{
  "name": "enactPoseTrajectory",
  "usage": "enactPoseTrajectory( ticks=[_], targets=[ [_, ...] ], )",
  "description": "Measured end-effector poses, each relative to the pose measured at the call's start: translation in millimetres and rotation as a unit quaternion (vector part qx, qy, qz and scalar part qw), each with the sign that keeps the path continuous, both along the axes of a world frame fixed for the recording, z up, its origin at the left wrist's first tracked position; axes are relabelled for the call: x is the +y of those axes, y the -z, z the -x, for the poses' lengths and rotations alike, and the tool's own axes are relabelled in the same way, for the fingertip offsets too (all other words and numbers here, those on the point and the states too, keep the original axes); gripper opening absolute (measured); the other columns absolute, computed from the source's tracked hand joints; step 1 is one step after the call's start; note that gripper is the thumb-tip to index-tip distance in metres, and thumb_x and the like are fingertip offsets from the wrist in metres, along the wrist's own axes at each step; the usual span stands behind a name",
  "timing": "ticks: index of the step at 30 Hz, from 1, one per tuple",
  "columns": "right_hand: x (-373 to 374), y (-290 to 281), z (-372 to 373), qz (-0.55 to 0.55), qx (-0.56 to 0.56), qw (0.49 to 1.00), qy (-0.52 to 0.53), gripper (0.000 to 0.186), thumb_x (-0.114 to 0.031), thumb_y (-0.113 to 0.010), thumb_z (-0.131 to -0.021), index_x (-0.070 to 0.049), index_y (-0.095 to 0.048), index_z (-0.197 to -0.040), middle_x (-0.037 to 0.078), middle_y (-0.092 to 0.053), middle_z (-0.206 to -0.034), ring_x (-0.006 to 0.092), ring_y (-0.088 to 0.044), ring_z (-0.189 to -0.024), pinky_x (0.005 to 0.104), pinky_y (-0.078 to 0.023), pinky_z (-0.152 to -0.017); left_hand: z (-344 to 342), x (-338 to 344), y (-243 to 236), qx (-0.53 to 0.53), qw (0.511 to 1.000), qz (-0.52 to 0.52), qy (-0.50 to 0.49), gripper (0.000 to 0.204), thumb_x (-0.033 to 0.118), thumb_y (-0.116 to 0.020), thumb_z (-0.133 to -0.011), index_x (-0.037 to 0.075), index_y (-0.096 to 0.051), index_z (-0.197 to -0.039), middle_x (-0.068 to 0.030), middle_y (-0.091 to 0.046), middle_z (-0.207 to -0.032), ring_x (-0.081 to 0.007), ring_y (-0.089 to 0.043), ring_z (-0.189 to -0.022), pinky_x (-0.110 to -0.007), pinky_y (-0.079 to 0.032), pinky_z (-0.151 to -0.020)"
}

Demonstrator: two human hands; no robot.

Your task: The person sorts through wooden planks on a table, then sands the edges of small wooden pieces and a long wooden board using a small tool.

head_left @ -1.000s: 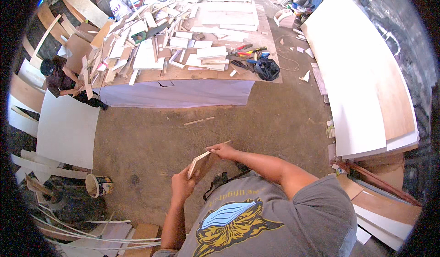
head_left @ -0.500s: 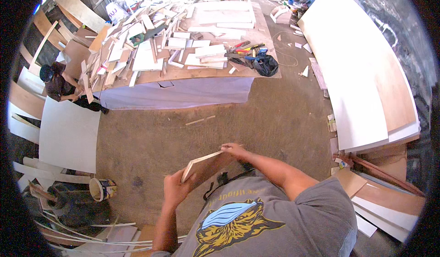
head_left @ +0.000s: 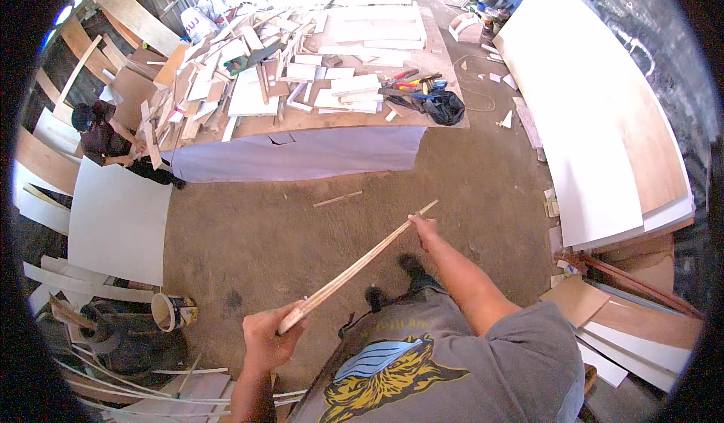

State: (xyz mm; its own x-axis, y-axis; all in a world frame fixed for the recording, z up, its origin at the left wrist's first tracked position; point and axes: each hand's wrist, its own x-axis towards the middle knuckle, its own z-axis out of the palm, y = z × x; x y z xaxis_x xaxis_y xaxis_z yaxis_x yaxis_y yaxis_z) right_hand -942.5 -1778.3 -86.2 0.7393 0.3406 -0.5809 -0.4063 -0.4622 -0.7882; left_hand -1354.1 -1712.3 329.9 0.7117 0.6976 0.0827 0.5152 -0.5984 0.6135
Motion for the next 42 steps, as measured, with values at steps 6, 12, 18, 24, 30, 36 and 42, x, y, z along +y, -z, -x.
enactPoseTrajectory(
  ticks=[6,12,18,24,30,36,42],
  targets=[
    [-13.6,-71.5,-24.5,0.053,0.146,0.988,0.014,0.056,-0.061,-0.080,-0.074,-0.012,-0.067,-0.100,0.001,-0.040,-0.067,0.0151,-0.033,-0.056,0.0359,-0.025,-0.050,1.1,2.6,5.7,-0.069,0.989,-0.065,0.112,0.036,0.009,-0.083,-0.072,0.006,-0.077,-0.107,-0.0125,-0.077,-0.092,-0.0276,-0.076,-0.078,-0.035,-0.059,-0.068],
    [-53.7,-16.1,-77.6,0.096,0.102,0.990,0.034,0.052,-0.058,-0.076,-0.081,-0.011,-0.066,-0.099,0.001,-0.039,-0.065,0.0159,-0.034,-0.052,0.0363,-0.022,-0.048,-55.3,-6.9,11.0,-0.119,0.970,-0.054,0.205,0.036,0.008,-0.082,-0.071,0.005,-0.075,-0.107,-0.0138,-0.077,-0.099,-0.0291,-0.077,-0.085,-0.037,-0.062,-0.074],
    [-103.9,-25.1,-111.4,0.176,0.154,0.972,-0.024,0.033,-0.032,-0.076,-0.085,-0.004,-0.067,-0.098,0.004,-0.050,-0.063,0.0168,-0.037,-0.048,0.0375,-0.026,-0.045,-132.2,-27.7,27.5,-0.109,0.968,-0.034,0.223,0.039,0.012,-0.084,-0.066,0.012,-0.077,-0.105,-0.0103,-0.078,-0.094,-0.0297,-0.077,-0.084,-0.041,-0.062,-0.078],
    [-177.5,-10.3,-204.3,0.046,0.114,0.983,0.133,0.028,-0.010,-0.074,-0.077,0.004,-0.066,-0.100,0.009,-0.059,-0.076,0.0193,-0.051,-0.056,0.0363,-0.038,-0.049,-254.4,-27.3,37.0,-0.121,0.953,-0.047,0.275,0.033,0.013,-0.083,-0.071,0.012,-0.077,-0.104,-0.0119,-0.076,-0.090,-0.0291,-0.075,-0.079,-0.042,-0.060,-0.085],
    [-206.4,-11.9,-330.9,0.088,-0.028,0.972,0.217,0.036,0.003,-0.071,-0.069,0.010,-0.066,-0.104,0.016,-0.068,-0.093,0.0233,-0.065,-0.068,0.0367,-0.051,-0.057,-336.8,-33.1,57.0,-0.086,0.987,0.022,0.133,0.028,0.013,-0.083,-0.073,0.008,-0.078,-0.100,-0.0127,-0.076,-0.088,-0.0305,-0.074,-0.079,-0.038,-0.058,-0.081],
    [-190.1,-56.1,-402.7,0.169,-0.134,0.964,0.158,0.042,-0.009,-0.073,-0.070,0.011,-0.067,-0.106,0.025,-0.069,-0.106,0.0305,-0.071,-0.084,0.0421,-0.053,-0.072,-349.9,-36.4,132.8,-0.133,0.986,0.096,-0.031,0.031,0.005,-0.086,-0.069,0.003,-0.077,-0.099,-0.0113,-0.078,-0.094,-0.0242,-0.076,-0.089,-0.035,-0.058,-0.081],
    [-118.6,-92.6,-448.1,0.117,-0.259,0.948,0.140,0.061,-0.020,-0.072,-0.076,0.015,-0.058,-0.124,0.032,-0.067,-0.115,0.0398,-0.068,-0.107,0.0445,-0.052,-0.088,-337.6,-36.8,216.2,-0.252,0.958,0.085,-0.106,0.029,0.004,-0.088,-0.072,0.003,-0.077,-0.099,-0.0128,-0.077,-0.103,-0.0263,-0.073,-0.101,-0.038,-0.057,-0.091]
  ],
)
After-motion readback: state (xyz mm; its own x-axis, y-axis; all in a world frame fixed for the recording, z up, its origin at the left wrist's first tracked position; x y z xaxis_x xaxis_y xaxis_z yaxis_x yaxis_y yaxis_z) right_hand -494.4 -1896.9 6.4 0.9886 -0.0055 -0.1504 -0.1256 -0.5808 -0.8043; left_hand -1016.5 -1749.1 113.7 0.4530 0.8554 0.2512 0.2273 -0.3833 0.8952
